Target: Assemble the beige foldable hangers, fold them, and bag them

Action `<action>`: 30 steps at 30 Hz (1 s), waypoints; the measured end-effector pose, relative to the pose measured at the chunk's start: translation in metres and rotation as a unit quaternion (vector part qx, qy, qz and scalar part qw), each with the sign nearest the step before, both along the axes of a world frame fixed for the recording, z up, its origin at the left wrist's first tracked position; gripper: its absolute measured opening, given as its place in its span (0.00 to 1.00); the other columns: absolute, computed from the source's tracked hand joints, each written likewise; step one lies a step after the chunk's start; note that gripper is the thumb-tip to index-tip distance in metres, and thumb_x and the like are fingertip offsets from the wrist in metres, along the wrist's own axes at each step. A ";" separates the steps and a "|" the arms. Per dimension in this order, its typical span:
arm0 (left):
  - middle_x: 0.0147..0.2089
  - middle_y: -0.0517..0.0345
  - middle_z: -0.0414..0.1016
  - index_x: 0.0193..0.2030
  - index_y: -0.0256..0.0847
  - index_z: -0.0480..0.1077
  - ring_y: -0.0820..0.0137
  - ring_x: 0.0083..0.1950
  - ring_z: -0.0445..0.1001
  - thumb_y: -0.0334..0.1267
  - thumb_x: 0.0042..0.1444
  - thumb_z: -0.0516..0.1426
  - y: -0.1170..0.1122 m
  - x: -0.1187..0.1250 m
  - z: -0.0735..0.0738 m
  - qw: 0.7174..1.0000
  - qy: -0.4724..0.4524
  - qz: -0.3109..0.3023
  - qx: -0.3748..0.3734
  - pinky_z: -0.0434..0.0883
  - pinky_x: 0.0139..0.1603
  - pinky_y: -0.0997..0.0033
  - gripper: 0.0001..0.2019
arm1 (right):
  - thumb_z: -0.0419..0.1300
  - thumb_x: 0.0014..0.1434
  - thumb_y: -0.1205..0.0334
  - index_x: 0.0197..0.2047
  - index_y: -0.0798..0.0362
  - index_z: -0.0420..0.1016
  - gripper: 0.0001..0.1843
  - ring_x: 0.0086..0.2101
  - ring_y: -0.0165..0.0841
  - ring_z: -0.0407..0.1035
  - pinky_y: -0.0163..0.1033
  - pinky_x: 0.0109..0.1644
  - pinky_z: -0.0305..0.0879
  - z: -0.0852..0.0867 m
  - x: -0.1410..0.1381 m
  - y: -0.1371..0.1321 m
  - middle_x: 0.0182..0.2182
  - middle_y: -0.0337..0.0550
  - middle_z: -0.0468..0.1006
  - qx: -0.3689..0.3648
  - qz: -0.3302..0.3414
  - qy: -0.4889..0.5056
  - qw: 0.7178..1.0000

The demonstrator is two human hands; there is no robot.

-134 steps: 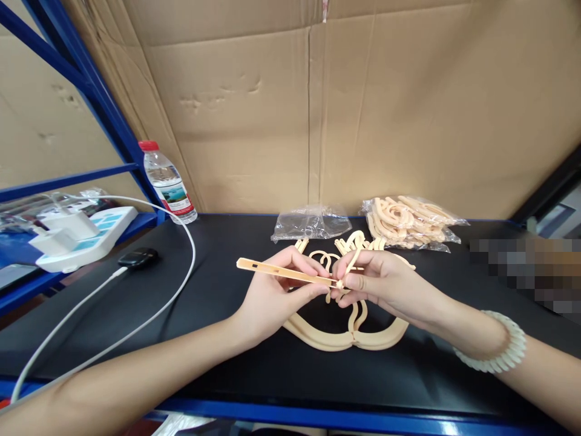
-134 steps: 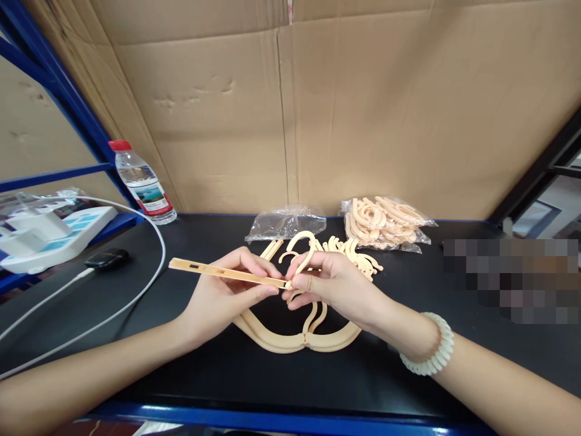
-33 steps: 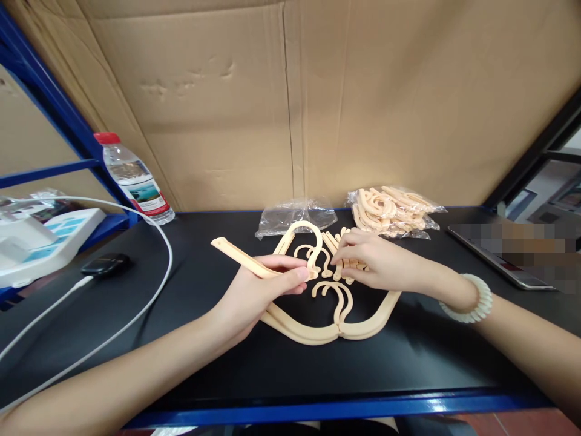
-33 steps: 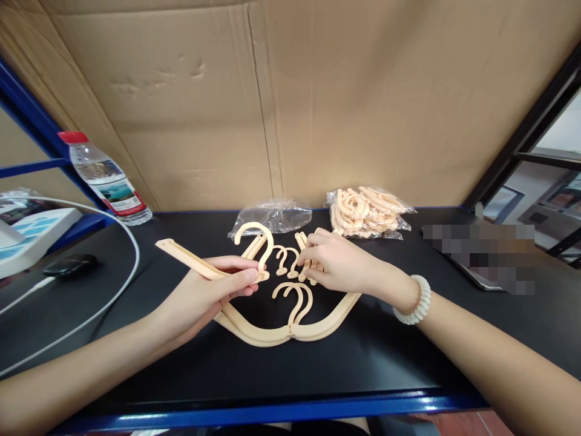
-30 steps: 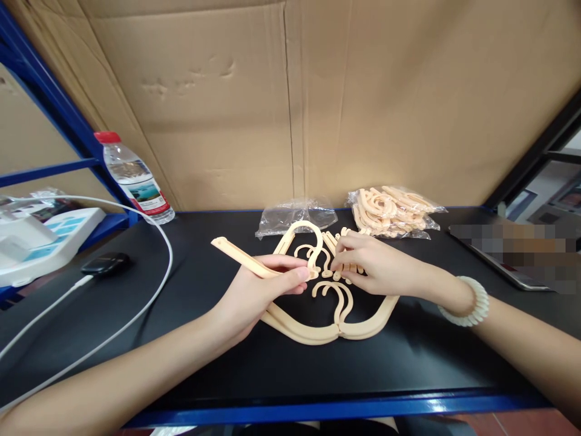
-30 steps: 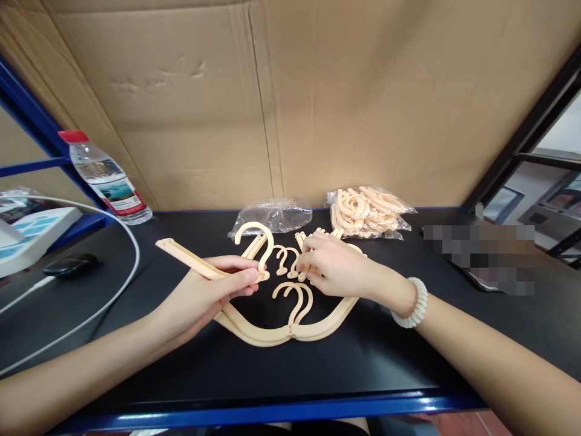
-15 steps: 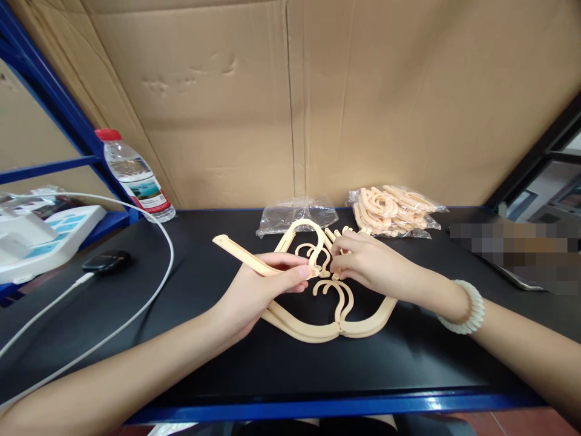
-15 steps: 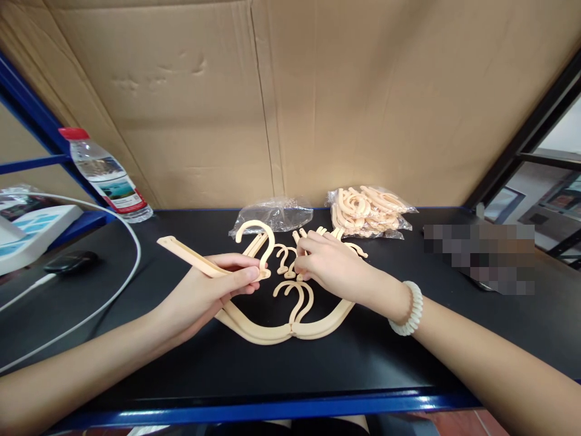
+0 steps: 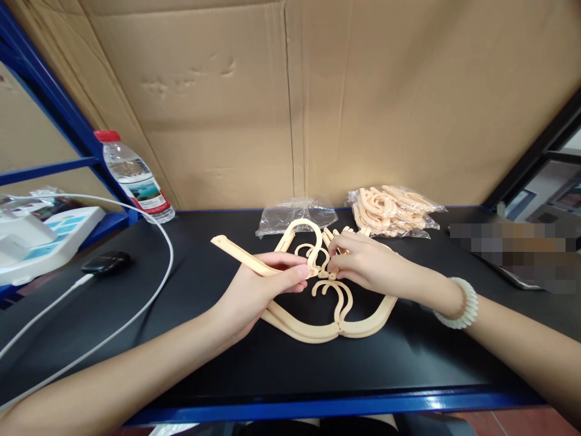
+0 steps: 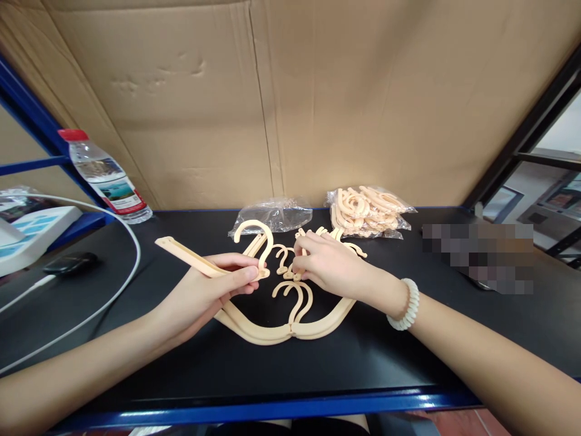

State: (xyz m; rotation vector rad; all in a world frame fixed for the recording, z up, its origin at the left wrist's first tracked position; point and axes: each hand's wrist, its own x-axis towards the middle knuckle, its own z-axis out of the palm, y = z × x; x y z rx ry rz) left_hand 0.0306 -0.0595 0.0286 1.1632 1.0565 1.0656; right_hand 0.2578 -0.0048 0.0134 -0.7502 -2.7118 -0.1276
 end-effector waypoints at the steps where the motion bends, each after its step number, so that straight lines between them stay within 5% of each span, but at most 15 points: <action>1: 0.32 0.56 0.79 0.34 0.37 0.81 0.74 0.34 0.75 0.37 0.45 0.69 0.000 0.000 0.000 1.000 0.000 -0.002 0.002 0.74 0.36 0.78 0.09 | 0.57 0.64 0.67 0.36 0.53 0.77 0.08 0.39 0.36 0.63 0.41 0.43 0.61 -0.001 0.000 0.001 0.38 0.46 0.71 0.006 0.003 0.003 1.000; 8: 0.32 0.55 0.79 0.32 0.37 0.81 0.73 0.33 0.75 0.37 0.43 0.70 -0.002 0.001 0.002 1.000 -0.005 0.009 0.001 0.75 0.35 0.77 0.09 | 0.52 0.66 0.66 0.42 0.52 0.75 0.10 0.34 0.34 0.60 0.39 0.35 0.61 0.008 0.002 -0.001 0.36 0.45 0.64 0.024 -0.033 0.082 0.996; 14: 0.33 0.56 0.80 0.32 0.39 0.81 0.76 0.33 0.75 0.38 0.43 0.71 0.001 0.001 0.001 1.000 -0.005 0.012 -0.005 0.74 0.33 0.82 0.10 | 0.50 0.67 0.66 0.43 0.51 0.72 0.10 0.45 0.38 0.65 0.45 0.45 0.67 0.014 0.002 0.001 0.43 0.48 0.67 -0.023 -0.050 0.263 0.963; 17: 0.33 0.57 0.81 0.32 0.39 0.81 0.76 0.32 0.76 0.39 0.42 0.71 0.002 0.002 0.001 1.000 -0.006 0.016 -0.007 0.74 0.33 0.83 0.10 | 0.52 0.66 0.64 0.43 0.51 0.73 0.08 0.44 0.37 0.67 0.41 0.39 0.68 0.017 0.003 0.002 0.44 0.48 0.69 -0.082 -0.080 0.360 0.926; 23: 0.33 0.57 0.81 0.31 0.39 0.81 0.76 0.32 0.76 0.39 0.42 0.71 0.000 0.002 0.002 1.000 -0.011 0.020 -0.007 0.74 0.33 0.83 0.10 | 0.56 0.64 0.54 0.44 0.51 0.72 0.11 0.18 0.26 0.61 0.34 0.23 0.60 0.027 0.001 -0.006 0.18 0.29 0.62 -0.283 -0.094 0.483 0.823; 27: 0.33 0.57 0.81 0.32 0.39 0.81 0.76 0.32 0.76 0.39 0.42 0.71 -0.002 0.001 0.001 1.000 -0.011 0.020 -0.008 0.75 0.34 0.83 0.10 | 0.58 0.63 0.52 0.45 0.52 0.69 0.13 0.20 0.28 0.70 0.32 0.24 0.63 0.031 -0.002 -0.011 0.13 0.28 0.67 -0.383 -0.068 0.543 0.744; 30: 0.32 0.57 0.81 0.32 0.39 0.81 0.76 0.32 0.76 0.39 0.41 0.72 -0.001 0.001 0.000 1.000 -0.013 0.019 -0.006 0.75 0.34 0.83 0.11 | 0.59 0.62 0.51 0.46 0.52 0.69 0.15 0.26 0.31 0.77 0.31 0.26 0.66 0.032 -0.002 -0.012 0.22 0.36 0.78 -0.424 -0.059 0.564 0.707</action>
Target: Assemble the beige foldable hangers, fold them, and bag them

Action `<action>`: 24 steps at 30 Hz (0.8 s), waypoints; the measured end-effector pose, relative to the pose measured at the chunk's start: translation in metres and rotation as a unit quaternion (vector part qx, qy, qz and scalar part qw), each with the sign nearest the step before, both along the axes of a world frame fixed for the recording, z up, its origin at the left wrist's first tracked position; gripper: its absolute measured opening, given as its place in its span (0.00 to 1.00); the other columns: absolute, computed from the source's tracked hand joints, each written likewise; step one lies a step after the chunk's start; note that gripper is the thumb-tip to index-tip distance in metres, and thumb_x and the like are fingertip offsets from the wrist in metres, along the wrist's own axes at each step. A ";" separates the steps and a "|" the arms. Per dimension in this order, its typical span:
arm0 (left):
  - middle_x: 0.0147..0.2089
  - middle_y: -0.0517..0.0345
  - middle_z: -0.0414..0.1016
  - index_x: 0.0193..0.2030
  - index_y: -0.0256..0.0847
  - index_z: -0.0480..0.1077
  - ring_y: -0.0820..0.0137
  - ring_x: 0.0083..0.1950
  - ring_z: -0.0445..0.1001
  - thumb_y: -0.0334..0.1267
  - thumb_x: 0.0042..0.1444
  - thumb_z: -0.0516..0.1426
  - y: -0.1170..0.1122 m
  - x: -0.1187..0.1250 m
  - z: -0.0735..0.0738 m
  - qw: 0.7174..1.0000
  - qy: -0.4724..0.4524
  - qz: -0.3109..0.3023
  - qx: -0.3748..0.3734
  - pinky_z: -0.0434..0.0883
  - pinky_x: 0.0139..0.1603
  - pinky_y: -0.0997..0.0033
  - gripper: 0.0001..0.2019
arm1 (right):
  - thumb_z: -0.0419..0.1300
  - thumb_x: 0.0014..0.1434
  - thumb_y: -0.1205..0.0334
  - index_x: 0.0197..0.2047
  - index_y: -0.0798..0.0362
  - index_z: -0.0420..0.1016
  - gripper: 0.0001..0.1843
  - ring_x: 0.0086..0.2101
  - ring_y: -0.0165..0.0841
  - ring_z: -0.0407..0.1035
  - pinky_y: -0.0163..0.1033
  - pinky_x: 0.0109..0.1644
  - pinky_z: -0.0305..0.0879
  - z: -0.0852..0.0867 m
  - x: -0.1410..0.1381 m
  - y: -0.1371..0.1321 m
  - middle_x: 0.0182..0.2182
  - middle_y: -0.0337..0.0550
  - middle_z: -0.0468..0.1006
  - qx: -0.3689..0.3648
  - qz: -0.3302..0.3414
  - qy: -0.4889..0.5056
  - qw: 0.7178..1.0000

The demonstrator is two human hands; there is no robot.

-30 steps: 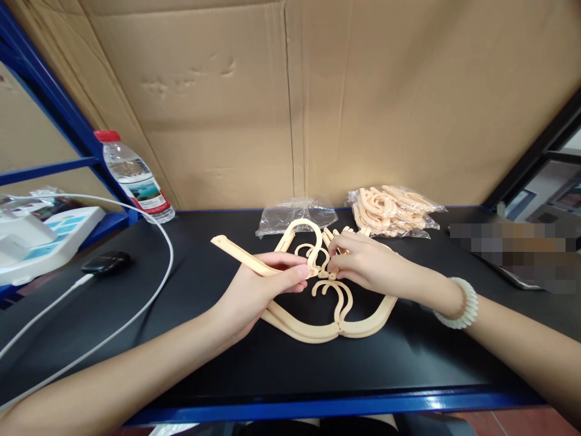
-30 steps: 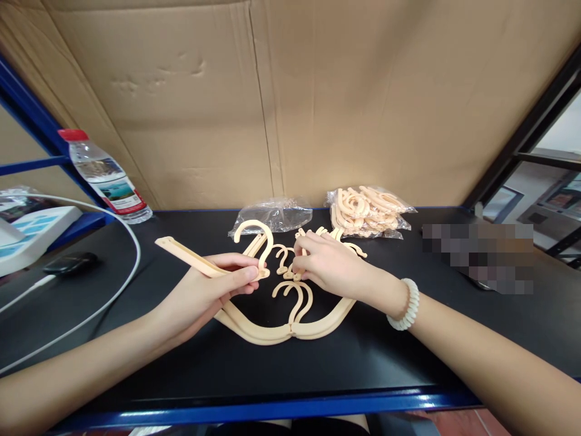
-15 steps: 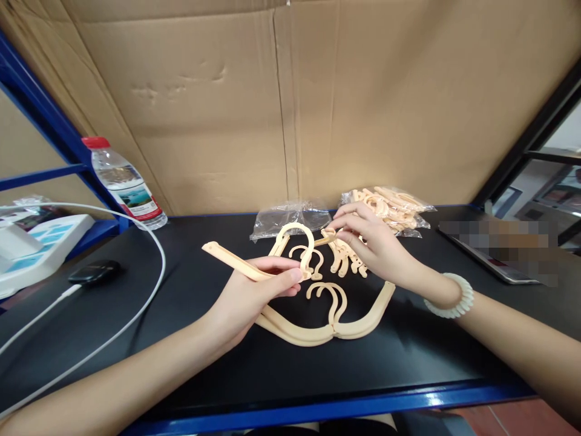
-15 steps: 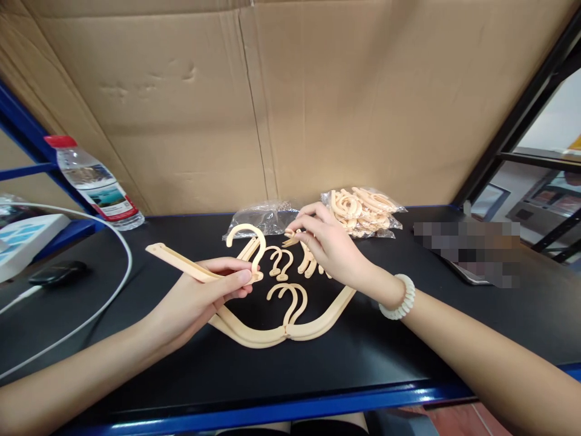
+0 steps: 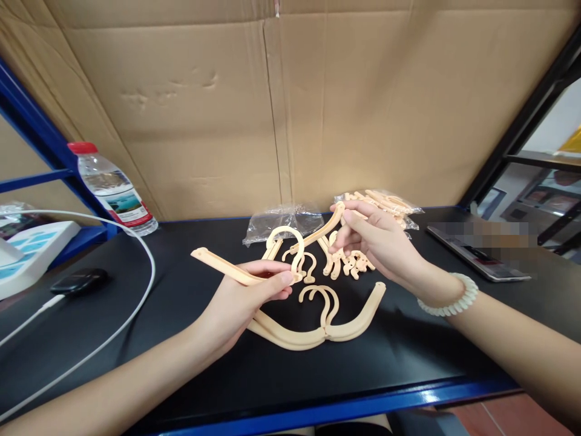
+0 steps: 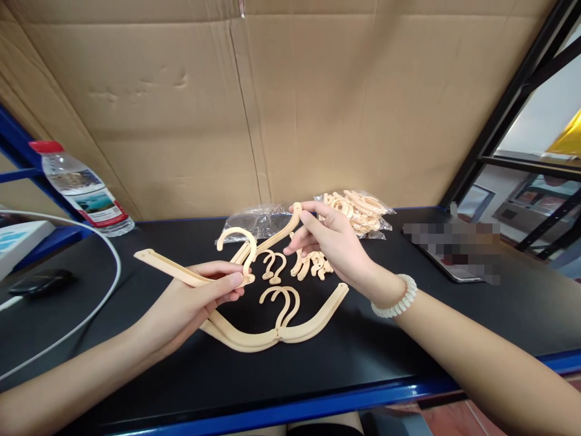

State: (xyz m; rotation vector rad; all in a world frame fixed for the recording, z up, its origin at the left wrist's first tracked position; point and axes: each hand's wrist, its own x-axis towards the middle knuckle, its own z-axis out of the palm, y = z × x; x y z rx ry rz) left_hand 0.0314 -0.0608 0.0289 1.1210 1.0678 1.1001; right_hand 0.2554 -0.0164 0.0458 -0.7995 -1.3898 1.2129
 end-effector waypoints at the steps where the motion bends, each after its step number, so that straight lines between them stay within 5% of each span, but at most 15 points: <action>1: 0.32 0.57 0.81 0.32 0.39 0.81 0.76 0.32 0.76 0.39 0.41 0.72 0.000 0.000 0.000 1.000 0.000 0.000 0.002 0.75 0.33 0.83 0.11 | 0.59 0.62 0.52 0.46 0.52 0.69 0.14 0.28 0.31 0.78 0.31 0.27 0.68 0.001 0.000 0.000 0.25 0.38 0.80 -0.003 0.006 0.012 1.000; 6: 0.31 0.57 0.80 0.31 0.38 0.81 0.76 0.31 0.75 0.39 0.41 0.71 0.001 0.001 0.001 1.000 -0.004 -0.001 0.010 0.74 0.33 0.84 0.11 | 0.59 0.63 0.57 0.43 0.52 0.73 0.09 0.39 0.35 0.78 0.34 0.35 0.72 0.004 -0.002 -0.006 0.37 0.46 0.83 -0.022 0.041 0.049 0.998; 12: 0.30 0.58 0.80 0.31 0.38 0.81 0.77 0.30 0.76 0.38 0.40 0.72 0.001 0.003 0.002 1.000 -0.008 0.005 0.002 0.74 0.32 0.84 0.11 | 0.65 0.57 0.59 0.33 0.53 0.72 0.08 0.32 0.26 0.71 0.29 0.29 0.64 -0.002 -0.009 -0.017 0.39 0.44 0.81 -0.055 0.058 0.035 0.996; 21: 0.29 0.58 0.79 0.32 0.37 0.81 0.77 0.30 0.76 0.37 0.41 0.72 0.001 0.001 0.000 0.999 -0.034 -0.005 0.019 0.75 0.31 0.84 0.10 | 0.66 0.56 0.58 0.46 0.49 0.73 0.14 0.37 0.29 0.66 0.35 0.38 0.62 -0.016 -0.020 -0.022 0.42 0.42 0.78 -0.153 0.101 0.078 0.980; 24: 0.29 0.59 0.79 0.32 0.37 0.81 0.77 0.29 0.76 0.36 0.43 0.71 0.001 0.001 -0.001 0.999 -0.039 -0.013 0.027 0.75 0.31 0.84 0.09 | 0.66 0.56 0.56 0.43 0.51 0.77 0.13 0.38 0.29 0.65 0.36 0.40 0.61 -0.019 -0.021 -0.020 0.42 0.42 0.77 -0.155 0.079 0.076 0.982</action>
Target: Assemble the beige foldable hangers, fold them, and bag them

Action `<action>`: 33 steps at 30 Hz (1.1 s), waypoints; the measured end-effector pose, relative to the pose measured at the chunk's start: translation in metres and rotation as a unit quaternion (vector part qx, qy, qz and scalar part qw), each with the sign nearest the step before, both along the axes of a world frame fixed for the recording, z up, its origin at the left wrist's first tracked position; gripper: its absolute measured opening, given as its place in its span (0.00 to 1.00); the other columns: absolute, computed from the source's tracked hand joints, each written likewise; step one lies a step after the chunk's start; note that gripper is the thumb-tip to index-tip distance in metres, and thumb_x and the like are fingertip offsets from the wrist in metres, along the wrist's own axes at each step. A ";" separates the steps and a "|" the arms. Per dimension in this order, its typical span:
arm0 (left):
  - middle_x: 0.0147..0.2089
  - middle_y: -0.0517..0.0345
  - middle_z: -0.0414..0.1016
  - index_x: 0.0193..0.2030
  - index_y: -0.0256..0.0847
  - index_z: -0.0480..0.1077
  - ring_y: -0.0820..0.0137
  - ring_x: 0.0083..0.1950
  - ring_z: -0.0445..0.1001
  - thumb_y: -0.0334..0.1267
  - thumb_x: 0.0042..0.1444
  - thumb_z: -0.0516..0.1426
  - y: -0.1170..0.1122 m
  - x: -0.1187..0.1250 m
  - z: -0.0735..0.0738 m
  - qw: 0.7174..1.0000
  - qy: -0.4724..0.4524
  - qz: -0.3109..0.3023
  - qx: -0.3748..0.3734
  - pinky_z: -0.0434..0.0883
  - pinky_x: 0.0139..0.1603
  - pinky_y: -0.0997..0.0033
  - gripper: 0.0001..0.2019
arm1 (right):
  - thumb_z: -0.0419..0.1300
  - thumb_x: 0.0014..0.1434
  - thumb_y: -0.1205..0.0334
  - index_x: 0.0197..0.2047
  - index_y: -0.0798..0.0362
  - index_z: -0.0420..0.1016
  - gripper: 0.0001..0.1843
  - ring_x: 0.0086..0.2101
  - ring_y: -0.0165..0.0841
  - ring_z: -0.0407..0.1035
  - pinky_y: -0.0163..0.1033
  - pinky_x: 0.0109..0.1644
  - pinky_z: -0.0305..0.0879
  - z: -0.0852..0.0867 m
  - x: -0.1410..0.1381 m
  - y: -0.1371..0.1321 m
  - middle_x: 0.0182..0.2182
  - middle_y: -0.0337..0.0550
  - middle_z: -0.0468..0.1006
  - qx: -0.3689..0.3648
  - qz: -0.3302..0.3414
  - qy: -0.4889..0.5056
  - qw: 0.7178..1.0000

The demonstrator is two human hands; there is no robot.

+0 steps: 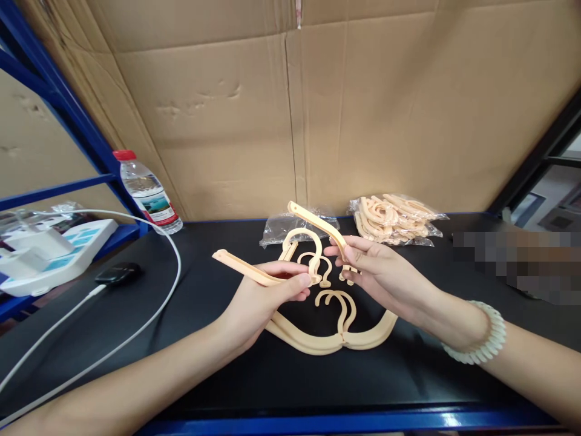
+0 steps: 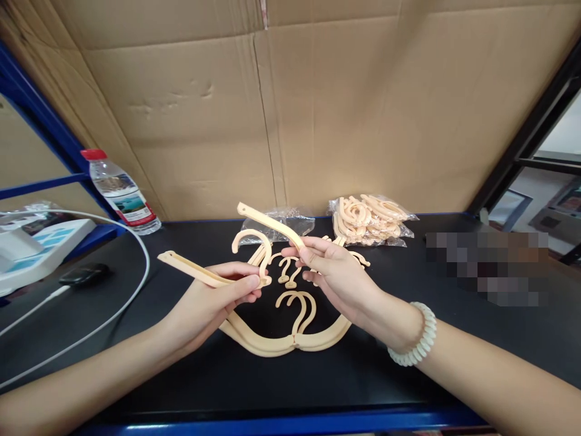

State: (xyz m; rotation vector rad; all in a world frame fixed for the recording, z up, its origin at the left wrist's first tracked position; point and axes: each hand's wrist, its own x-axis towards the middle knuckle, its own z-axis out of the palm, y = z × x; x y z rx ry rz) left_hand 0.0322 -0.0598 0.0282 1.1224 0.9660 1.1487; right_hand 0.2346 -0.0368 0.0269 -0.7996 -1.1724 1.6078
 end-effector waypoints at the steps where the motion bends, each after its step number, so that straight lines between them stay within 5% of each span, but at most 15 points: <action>1: 0.28 0.58 0.79 0.32 0.37 0.81 0.77 0.29 0.76 0.35 0.43 0.71 0.000 0.000 0.000 1.000 0.000 0.000 0.001 0.75 0.31 0.85 0.08 | 0.66 0.55 0.56 0.41 0.51 0.77 0.12 0.37 0.28 0.65 0.36 0.40 0.60 -0.001 0.000 0.000 0.41 0.41 0.77 0.001 -0.008 -0.001 1.000; 9: 0.30 0.58 0.80 0.32 0.37 0.81 0.77 0.29 0.76 0.34 0.43 0.71 -0.001 0.000 0.000 1.000 -0.021 0.006 0.008 0.74 0.30 0.85 0.08 | 0.70 0.52 0.59 0.32 0.53 0.76 0.09 0.25 0.21 0.57 0.28 0.27 0.58 0.000 -0.003 -0.004 0.29 0.33 0.68 -0.023 -0.004 0.041 0.999; 17: 0.29 0.57 0.80 0.32 0.37 0.81 0.76 0.29 0.76 0.33 0.45 0.69 0.000 -0.002 -0.003 0.999 -0.015 -0.009 0.029 0.74 0.31 0.83 0.06 | 0.73 0.47 0.63 0.35 0.53 0.78 0.12 0.31 0.28 0.76 0.31 0.36 0.73 -0.006 -0.010 -0.012 0.30 0.37 0.79 -0.021 0.037 0.023 0.999; 33: 0.26 0.58 0.75 0.26 0.38 0.79 0.77 0.24 0.70 0.31 0.46 0.66 -0.001 -0.007 0.004 0.990 0.045 -0.110 0.080 0.70 0.26 0.79 0.01 | 0.71 0.48 0.65 0.36 0.52 0.77 0.11 0.27 0.29 0.77 0.33 0.33 0.75 0.001 -0.014 -0.022 0.28 0.38 0.82 0.062 0.058 -0.024 0.996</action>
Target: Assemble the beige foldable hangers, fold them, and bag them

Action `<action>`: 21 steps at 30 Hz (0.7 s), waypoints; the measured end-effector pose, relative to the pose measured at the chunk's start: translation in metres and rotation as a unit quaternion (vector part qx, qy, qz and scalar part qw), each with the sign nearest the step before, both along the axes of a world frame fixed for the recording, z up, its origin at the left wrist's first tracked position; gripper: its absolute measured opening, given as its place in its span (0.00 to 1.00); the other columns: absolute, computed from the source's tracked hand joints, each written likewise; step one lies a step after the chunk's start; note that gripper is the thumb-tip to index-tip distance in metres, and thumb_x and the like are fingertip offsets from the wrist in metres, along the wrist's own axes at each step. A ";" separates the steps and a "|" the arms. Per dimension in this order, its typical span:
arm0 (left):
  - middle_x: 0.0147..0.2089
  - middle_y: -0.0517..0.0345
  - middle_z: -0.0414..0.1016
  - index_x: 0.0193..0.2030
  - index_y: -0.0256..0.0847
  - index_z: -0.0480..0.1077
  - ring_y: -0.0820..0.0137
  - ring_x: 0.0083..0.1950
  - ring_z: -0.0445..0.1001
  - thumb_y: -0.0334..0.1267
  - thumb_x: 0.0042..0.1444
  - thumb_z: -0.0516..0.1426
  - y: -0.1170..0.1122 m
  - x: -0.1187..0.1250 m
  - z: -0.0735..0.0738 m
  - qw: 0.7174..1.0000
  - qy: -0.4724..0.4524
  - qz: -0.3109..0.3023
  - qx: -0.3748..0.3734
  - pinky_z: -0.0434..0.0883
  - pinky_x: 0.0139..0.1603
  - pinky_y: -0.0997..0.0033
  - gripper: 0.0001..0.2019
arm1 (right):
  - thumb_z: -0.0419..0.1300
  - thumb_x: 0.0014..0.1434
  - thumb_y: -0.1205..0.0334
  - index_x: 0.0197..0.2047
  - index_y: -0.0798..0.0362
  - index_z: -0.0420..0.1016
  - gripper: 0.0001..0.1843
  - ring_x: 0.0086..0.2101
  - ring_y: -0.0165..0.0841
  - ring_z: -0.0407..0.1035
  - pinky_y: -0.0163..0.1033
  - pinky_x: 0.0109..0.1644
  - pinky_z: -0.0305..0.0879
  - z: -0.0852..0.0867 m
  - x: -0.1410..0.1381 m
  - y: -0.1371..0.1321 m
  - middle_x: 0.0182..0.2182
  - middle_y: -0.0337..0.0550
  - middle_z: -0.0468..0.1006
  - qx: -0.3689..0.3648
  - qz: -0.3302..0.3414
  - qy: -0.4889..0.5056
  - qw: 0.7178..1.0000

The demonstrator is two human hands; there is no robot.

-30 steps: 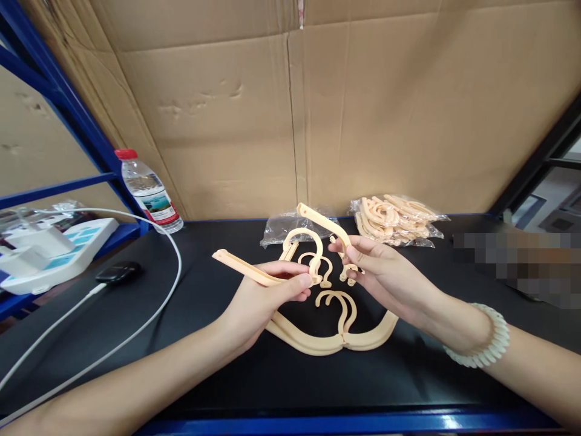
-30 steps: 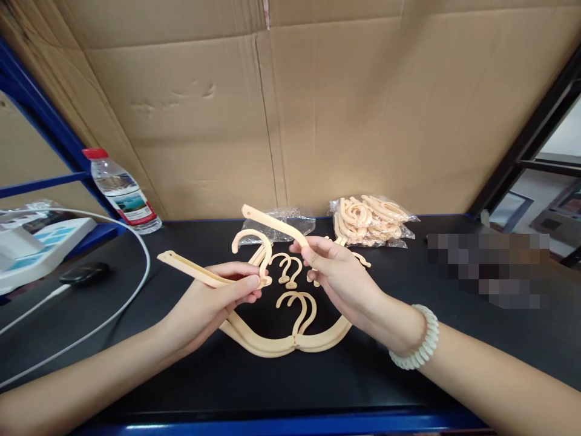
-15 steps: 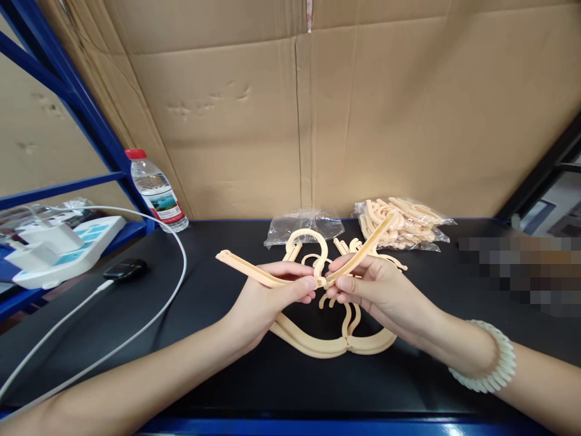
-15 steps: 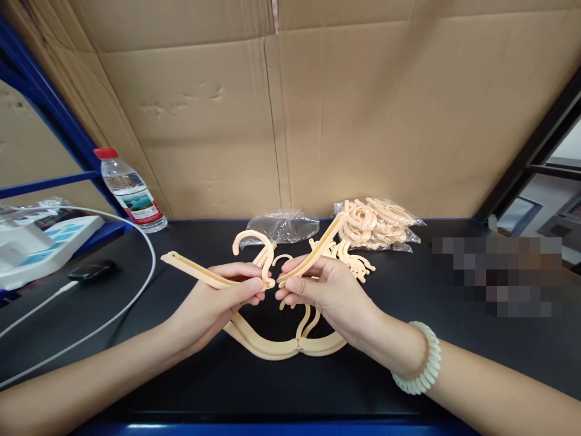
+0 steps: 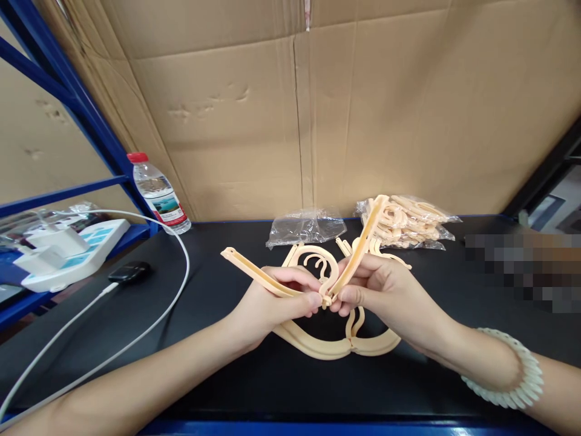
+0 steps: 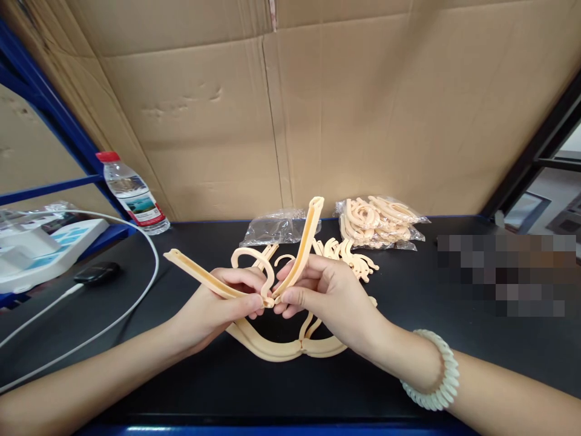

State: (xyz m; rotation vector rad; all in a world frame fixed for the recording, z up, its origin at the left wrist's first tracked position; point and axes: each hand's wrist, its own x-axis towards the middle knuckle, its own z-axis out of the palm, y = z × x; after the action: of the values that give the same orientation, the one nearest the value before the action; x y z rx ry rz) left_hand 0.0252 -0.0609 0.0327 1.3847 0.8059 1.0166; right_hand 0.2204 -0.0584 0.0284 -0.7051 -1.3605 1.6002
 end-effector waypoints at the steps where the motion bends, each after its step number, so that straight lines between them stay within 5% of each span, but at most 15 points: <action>1: 0.26 0.58 0.74 0.25 0.38 0.79 0.77 0.24 0.70 0.30 0.45 0.66 0.000 0.000 0.001 1.000 0.003 -0.001 0.000 0.70 0.26 0.78 0.01 | 0.72 0.47 0.65 0.35 0.52 0.77 0.11 0.28 0.29 0.76 0.33 0.33 0.75 0.000 0.000 0.000 0.28 0.38 0.82 0.004 0.001 -0.001 1.000; 12: 0.31 0.56 0.76 0.29 0.42 0.81 0.73 0.28 0.73 0.30 0.46 0.67 0.002 -0.003 -0.004 0.999 0.012 -0.029 0.040 0.72 0.29 0.74 0.03 | 0.71 0.48 0.68 0.32 0.51 0.78 0.08 0.29 0.29 0.77 0.33 0.34 0.76 0.002 0.000 -0.001 0.26 0.36 0.81 -0.013 0.021 0.017 1.000; 21: 0.31 0.55 0.79 0.31 0.46 0.81 0.67 0.35 0.75 0.29 0.48 0.66 0.001 -0.003 -0.006 0.990 0.026 -0.007 0.142 0.73 0.32 0.70 0.06 | 0.72 0.46 0.65 0.31 0.49 0.78 0.08 0.26 0.32 0.77 0.40 0.35 0.78 0.004 -0.002 -0.006 0.24 0.37 0.81 0.000 -0.016 0.009 1.000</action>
State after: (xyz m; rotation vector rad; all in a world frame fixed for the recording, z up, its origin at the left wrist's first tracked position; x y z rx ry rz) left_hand 0.0223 -0.0600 0.0270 1.6614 0.7081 1.1202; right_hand 0.2180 -0.0648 0.0326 -0.7061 -1.3301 1.5781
